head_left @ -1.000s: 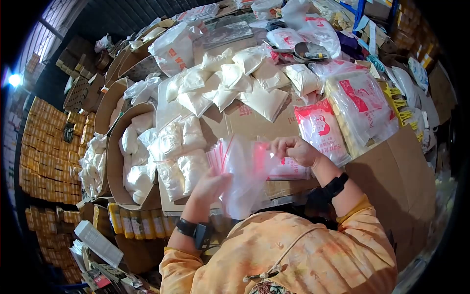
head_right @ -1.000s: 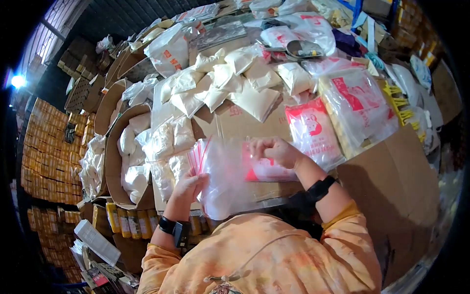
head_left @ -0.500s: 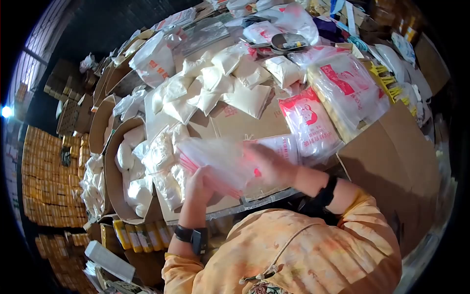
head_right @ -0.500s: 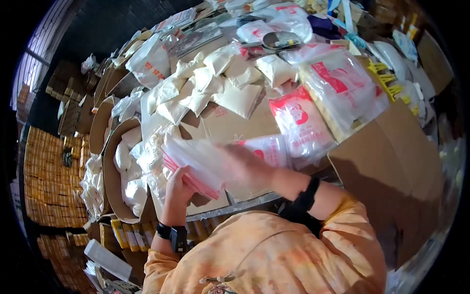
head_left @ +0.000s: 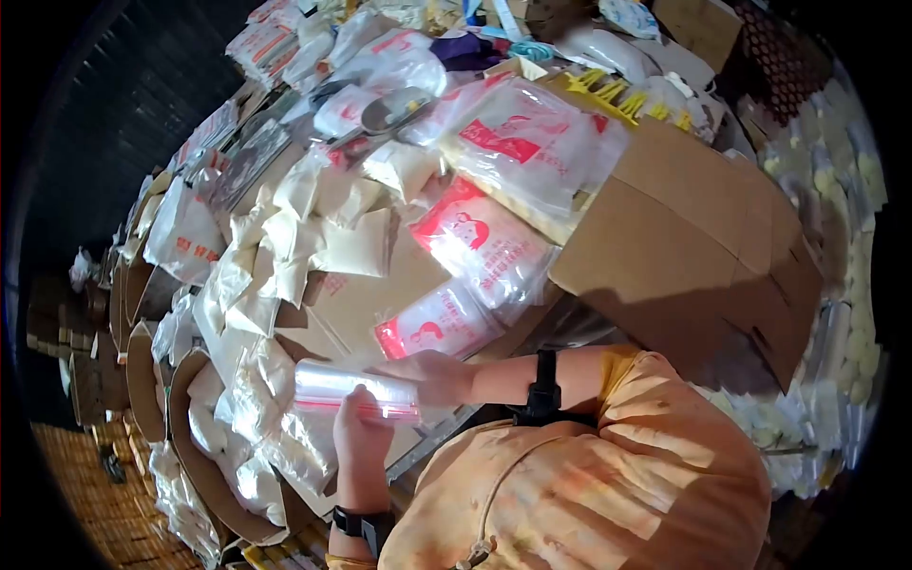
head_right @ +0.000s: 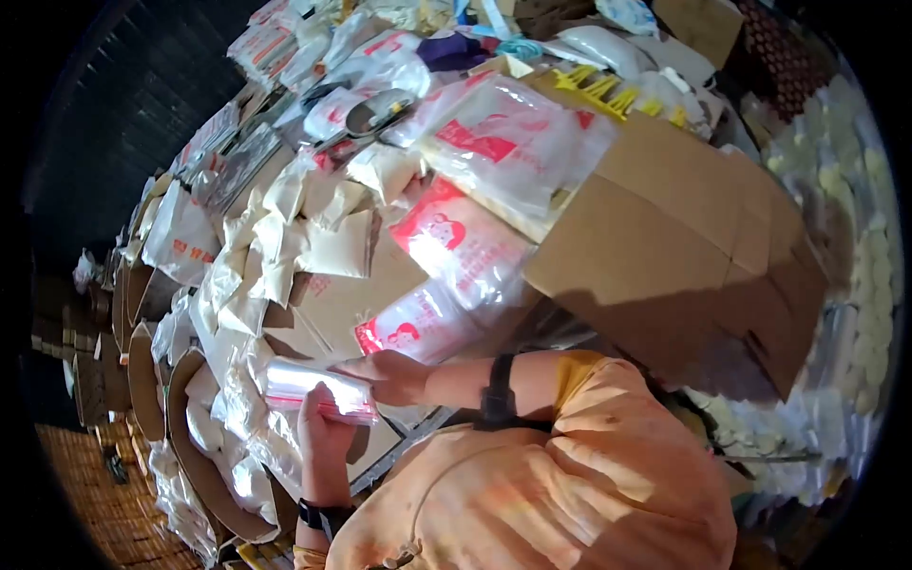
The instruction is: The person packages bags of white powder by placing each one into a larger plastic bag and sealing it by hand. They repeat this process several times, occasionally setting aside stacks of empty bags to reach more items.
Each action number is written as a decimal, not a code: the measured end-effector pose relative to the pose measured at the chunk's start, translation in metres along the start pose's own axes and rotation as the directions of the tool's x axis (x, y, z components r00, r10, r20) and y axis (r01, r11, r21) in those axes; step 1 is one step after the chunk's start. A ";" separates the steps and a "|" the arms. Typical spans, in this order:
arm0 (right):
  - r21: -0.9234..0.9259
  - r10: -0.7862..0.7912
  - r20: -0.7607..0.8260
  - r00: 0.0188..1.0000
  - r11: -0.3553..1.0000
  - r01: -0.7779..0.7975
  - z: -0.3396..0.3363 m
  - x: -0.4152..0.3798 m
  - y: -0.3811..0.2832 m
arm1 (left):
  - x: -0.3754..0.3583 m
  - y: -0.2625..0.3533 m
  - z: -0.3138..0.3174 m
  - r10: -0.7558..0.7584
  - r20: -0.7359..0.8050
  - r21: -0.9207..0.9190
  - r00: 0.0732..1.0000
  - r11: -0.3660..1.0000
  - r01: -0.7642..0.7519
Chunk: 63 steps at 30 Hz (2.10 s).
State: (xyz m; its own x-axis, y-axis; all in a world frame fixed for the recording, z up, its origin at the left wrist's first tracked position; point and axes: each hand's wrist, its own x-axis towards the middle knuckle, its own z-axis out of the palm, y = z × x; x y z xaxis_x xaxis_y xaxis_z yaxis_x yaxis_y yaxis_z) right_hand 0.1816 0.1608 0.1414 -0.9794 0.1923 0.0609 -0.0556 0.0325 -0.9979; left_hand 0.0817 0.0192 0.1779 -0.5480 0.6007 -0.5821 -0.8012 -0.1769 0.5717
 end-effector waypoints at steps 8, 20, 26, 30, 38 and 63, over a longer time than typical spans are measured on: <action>0.737 0.462 -0.190 0.866 0.650 -0.185 -0.072 -0.034 -0.035 | -0.004 -0.011 0.032 -0.283 0.362 0.246 0.888 0.948 0.202; -0.901 -0.512 -0.418 0.750 0.342 -0.268 -0.284 -0.142 -0.094 | 0.012 0.002 -0.036 -0.185 0.202 0.167 0.962 0.974 0.152; -0.851 0.009 -0.509 0.861 0.149 -0.504 -0.303 -0.221 0.035 | 0.008 0.003 -0.057 -0.131 0.152 0.114 0.980 0.987 0.114; -0.774 0.017 -0.630 0.776 0.056 -0.630 -0.306 -0.228 0.045 | 0.003 0.002 -0.071 -0.143 0.117 0.089 0.983 0.987 0.133; -0.833 0.217 -0.549 0.807 -0.067 -0.549 -0.298 -0.205 0.011 | 0.000 -0.006 -0.085 -0.108 0.063 0.119 0.992 0.988 0.100; -0.873 0.570 -0.115 0.813 0.333 -0.357 -0.083 0.044 0.145 | -0.082 -0.004 -0.170 0.059 -0.366 -0.040 0.929 0.996 -0.079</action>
State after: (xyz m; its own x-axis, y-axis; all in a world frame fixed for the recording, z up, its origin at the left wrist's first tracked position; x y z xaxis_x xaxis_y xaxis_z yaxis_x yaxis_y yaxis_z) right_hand 0.1467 0.2557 0.0014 -0.8059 0.2878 -0.5173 0.5003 0.7984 -0.3352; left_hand 0.0893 -0.1618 0.1252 -0.6443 0.2625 -0.7183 -0.7643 -0.2553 0.5922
